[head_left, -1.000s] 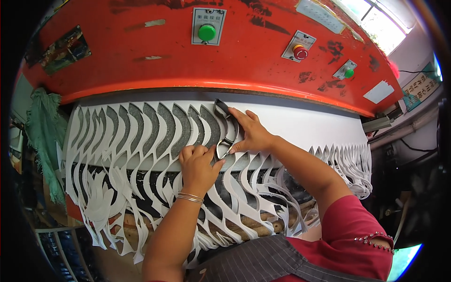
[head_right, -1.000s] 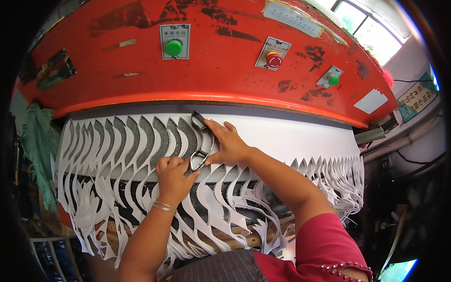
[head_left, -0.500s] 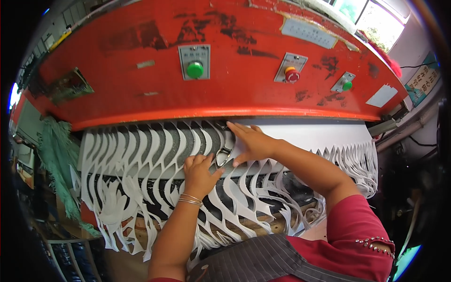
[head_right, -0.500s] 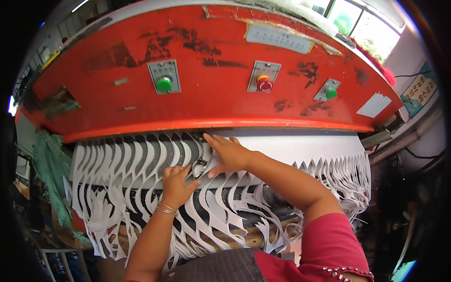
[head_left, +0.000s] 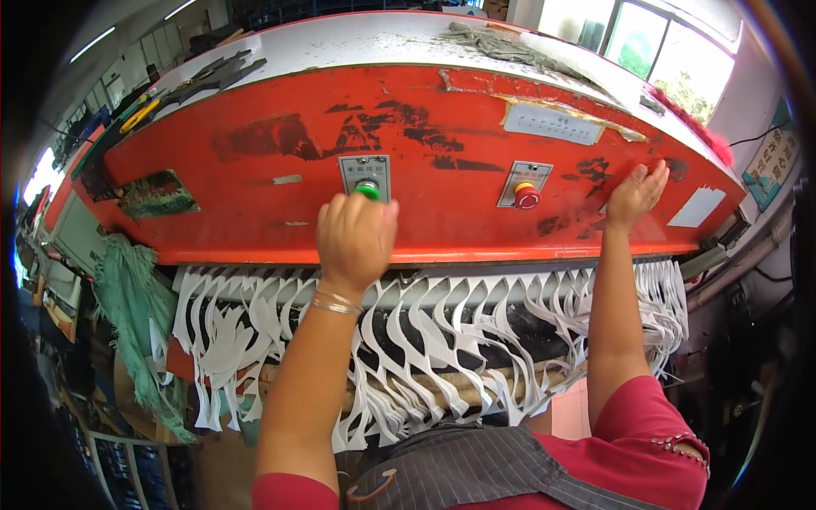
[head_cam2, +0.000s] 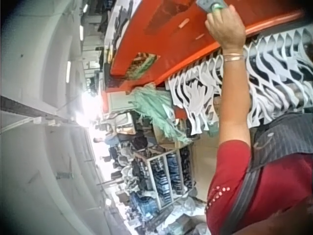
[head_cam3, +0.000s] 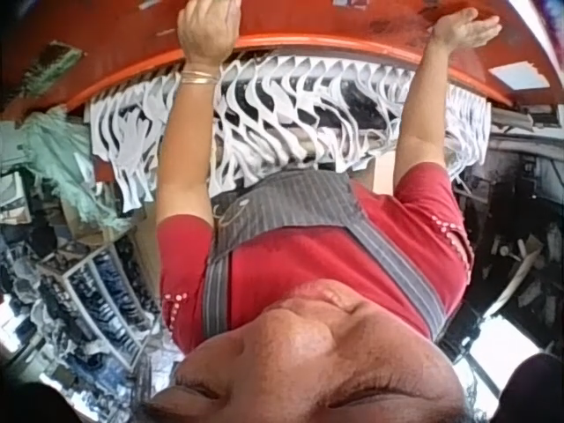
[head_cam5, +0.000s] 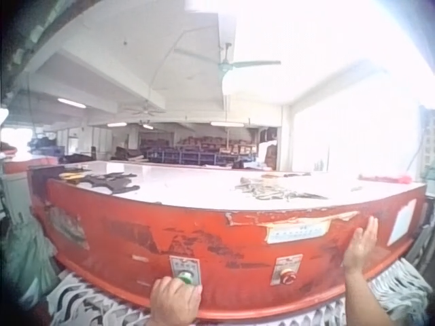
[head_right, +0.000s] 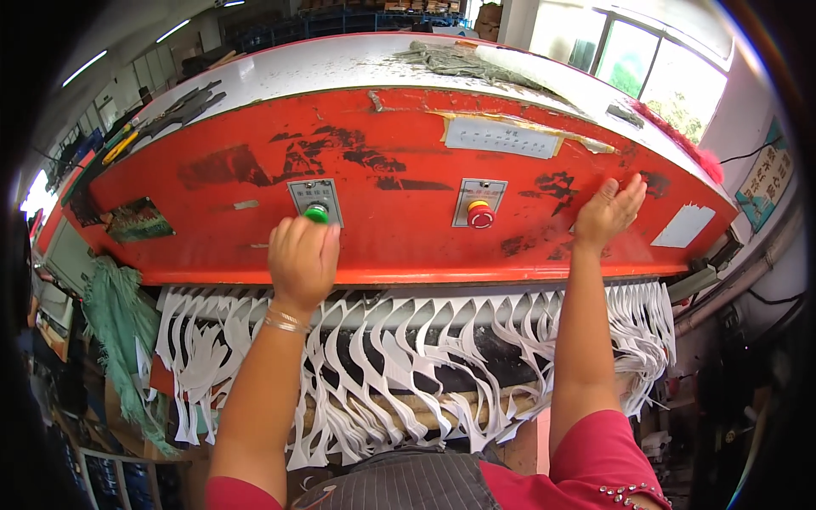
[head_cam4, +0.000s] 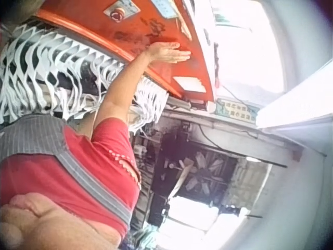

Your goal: Operating a hydraulic clicker press to cut shoe upper components from a synthetic material sheet using a hand-held die.

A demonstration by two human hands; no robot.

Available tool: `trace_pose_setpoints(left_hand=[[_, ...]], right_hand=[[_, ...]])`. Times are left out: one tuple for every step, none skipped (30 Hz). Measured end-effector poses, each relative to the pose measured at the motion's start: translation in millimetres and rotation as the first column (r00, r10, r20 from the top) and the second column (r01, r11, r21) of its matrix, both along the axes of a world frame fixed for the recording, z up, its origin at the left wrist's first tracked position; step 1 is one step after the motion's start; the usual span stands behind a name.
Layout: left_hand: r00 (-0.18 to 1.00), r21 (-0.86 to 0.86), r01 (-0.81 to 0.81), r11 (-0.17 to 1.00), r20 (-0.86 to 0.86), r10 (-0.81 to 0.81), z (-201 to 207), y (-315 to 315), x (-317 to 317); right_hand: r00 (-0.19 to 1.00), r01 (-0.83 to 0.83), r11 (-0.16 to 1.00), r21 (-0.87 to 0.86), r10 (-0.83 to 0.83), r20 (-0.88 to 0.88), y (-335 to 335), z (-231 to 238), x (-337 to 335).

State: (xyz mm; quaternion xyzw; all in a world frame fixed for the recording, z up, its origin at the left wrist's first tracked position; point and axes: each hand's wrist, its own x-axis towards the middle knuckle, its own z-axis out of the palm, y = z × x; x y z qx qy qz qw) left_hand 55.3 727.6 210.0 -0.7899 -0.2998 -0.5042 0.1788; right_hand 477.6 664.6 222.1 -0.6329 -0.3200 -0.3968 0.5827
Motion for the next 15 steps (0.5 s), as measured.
trace_pose_setpoints(left_hand=[[1.000,-0.174,0.016,0.985,-0.017,-0.019,4,6,2],[0.999,-0.223,0.047,0.974,-0.002,-0.049,4,5,-1],[0.997,-0.271,0.079,0.959,0.015,-0.077,4,1,-5],[0.996,-0.275,0.084,0.958,0.014,-0.083,5,-7,-9],[0.996,-0.389,0.094,0.916,0.039,-0.086,3,-19,-13],[0.994,-0.498,0.106,0.861,0.065,-0.084,0,-32,-18],[0.995,-0.554,0.103,0.826,0.063,-0.082,-4,-47,-26],[0.995,-0.608,0.098,0.788,0.059,-0.078,-11,-63,-35],[0.998,-0.681,0.053,0.731,0.014,-0.059,-22,-79,-45],[0.998,-0.711,0.063,0.701,0.024,-0.066,-40,-94,-56],[0.999,-0.775,0.016,0.631,-0.009,-0.036,-45,-113,-60],[0.997,-0.807,-0.038,0.590,-0.068,-0.029,-61,-127,-72],[0.997,-0.844,-0.057,0.533,-0.074,-0.011,-67,-145,-76],[0.998,-0.803,-0.046,0.594,-0.063,-0.007,-76,-160,-81],[0.999,-0.759,-0.041,0.650,-0.054,0.000,-85,-172,-85]], right_hand=[[0.997,0.066,0.997,-0.051,-0.065,0.030,3,1,1],[0.999,0.043,0.999,-0.006,-0.043,0.004,5,3,2],[0.999,0.045,0.999,-0.006,-0.045,0.005,3,3,2],[0.999,0.034,0.998,-0.055,-0.032,0.032,-1,1,3],[0.998,0.022,0.994,-0.103,-0.016,0.062,-6,2,3],[0.996,-0.040,0.991,-0.126,0.050,0.079,-15,-3,-2],[0.980,-0.136,0.976,-0.170,0.158,0.125,-26,-5,-18],[0.950,-0.229,0.949,-0.217,0.266,0.164,-40,-10,-36],[0.886,-0.382,0.854,-0.353,0.447,0.122,-57,-16,-52],[0.794,-0.513,0.716,-0.474,0.606,0.056,-74,-22,-70],[0.713,-0.548,0.619,-0.562,0.698,0.073,-91,-21,-96],[0.675,-0.506,0.500,-0.702,0.737,0.038,-110,-30,-120],[0.563,-0.559,0.268,-0.785,0.817,-0.122,-124,-40,-133],[0.516,-0.527,0.090,-0.845,0.824,-0.234,-138,-45,-153],[0.470,-0.483,-0.096,-0.870,0.810,-0.350,-150,-51,-173]])
